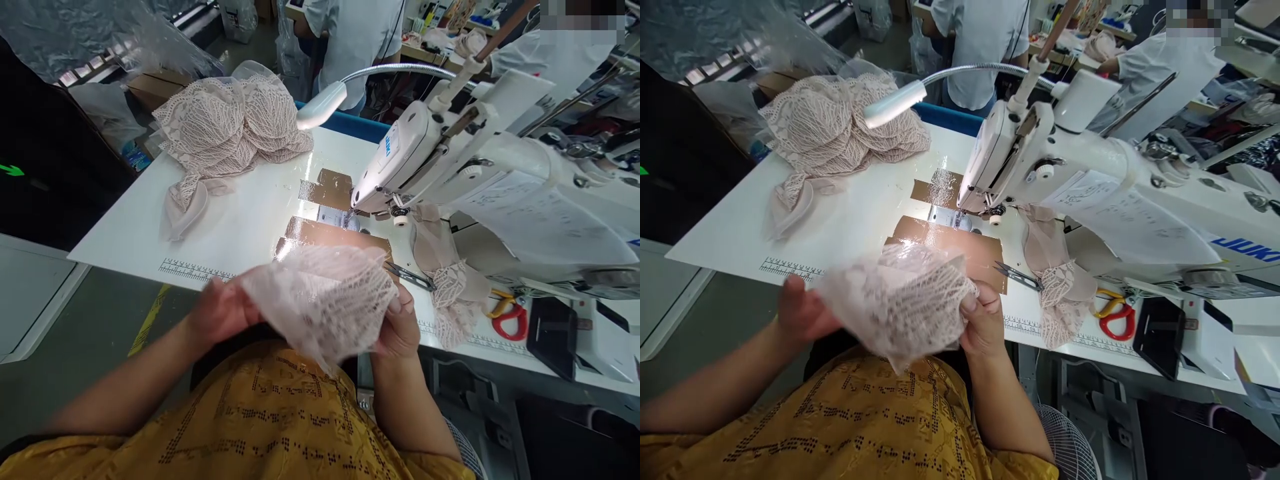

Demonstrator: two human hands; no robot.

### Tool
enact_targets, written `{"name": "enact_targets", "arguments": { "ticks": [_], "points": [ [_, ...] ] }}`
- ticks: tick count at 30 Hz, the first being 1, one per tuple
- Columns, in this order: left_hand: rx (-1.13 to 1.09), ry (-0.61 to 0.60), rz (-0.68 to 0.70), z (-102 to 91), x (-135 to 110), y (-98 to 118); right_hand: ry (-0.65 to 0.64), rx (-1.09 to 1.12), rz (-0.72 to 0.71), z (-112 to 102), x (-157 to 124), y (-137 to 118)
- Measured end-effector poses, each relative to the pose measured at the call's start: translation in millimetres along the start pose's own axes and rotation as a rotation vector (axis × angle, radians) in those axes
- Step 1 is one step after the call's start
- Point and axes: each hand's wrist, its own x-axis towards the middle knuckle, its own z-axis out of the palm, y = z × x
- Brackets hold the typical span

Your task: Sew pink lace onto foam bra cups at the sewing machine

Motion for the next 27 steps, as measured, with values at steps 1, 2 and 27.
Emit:
{"name": "enact_targets", "arguments": {
  "ticks": [1, 2, 27],
  "points": [
    [-0.094, -0.025, -0.027, 6.6, 0, -10, 0.026, -0.043, -0.017, 4, 2, 4],
    [-0.162, -0.019, -0.055, 14.3, 1, -19, 0.025, -0.098, -0.017, 9, 4, 9],
    [1.028, -0.116, 0.26, 13.5, -6, 40, -0.46, -0.335, 0.213, 22, 7, 6]
  ]
}}
